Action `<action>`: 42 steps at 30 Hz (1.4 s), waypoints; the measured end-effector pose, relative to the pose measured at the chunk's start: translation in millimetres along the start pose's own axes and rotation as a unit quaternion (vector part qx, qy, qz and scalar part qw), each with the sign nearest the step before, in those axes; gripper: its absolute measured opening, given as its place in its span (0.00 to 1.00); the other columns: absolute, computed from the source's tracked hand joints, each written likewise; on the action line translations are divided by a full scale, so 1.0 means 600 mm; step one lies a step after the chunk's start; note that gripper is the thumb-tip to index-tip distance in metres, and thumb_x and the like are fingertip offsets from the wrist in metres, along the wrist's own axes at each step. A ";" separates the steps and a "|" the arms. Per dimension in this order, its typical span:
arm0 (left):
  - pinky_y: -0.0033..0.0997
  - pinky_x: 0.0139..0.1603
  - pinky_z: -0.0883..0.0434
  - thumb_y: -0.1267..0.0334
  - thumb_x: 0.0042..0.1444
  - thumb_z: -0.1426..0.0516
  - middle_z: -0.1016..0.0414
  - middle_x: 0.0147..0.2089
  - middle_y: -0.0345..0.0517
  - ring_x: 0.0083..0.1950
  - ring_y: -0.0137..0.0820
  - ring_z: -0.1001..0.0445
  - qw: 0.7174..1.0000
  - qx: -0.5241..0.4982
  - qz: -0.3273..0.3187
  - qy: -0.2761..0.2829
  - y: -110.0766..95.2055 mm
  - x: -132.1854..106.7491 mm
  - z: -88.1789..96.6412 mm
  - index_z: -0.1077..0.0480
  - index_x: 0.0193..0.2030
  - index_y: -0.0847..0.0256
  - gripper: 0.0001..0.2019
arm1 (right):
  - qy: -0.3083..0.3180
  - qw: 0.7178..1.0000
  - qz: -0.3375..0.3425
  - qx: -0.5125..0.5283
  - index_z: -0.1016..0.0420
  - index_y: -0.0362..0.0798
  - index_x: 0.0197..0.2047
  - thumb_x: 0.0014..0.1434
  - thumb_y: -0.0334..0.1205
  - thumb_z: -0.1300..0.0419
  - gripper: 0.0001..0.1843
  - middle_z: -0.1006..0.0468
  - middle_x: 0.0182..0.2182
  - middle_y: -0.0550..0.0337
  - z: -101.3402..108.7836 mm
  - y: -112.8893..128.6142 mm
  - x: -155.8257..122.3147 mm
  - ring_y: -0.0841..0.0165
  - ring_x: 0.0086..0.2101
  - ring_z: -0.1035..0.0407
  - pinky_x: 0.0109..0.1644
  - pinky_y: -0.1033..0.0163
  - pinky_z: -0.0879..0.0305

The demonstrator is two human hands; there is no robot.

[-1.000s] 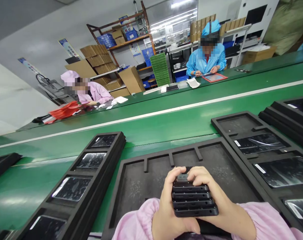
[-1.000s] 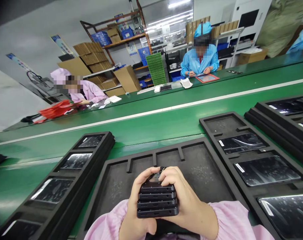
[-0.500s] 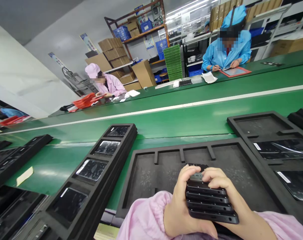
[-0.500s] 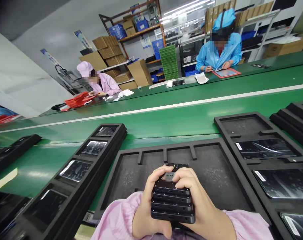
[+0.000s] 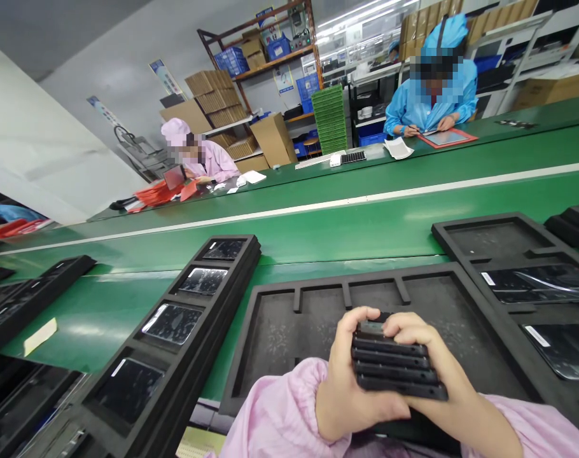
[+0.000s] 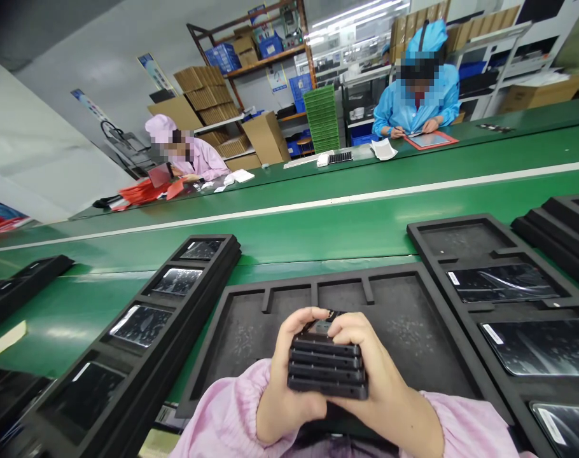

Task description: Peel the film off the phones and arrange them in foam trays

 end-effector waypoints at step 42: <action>0.35 0.53 0.31 0.55 0.51 0.41 0.26 0.47 0.48 0.50 0.34 0.27 0.936 0.054 -0.328 0.120 0.012 -0.007 -0.023 0.39 0.52 0.56 0.22 | -0.017 0.998 0.066 0.013 0.39 0.50 0.44 0.55 0.62 0.43 0.25 0.34 0.34 0.56 0.011 0.007 -0.026 0.63 0.36 0.35 0.38 0.59 0.34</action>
Point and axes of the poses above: each hand's wrist, its own x-axis towards the middle knuckle, its own z-axis out of the back of the hand, y = z × x, the point moved 9 cm from there along x, towards the middle knuckle
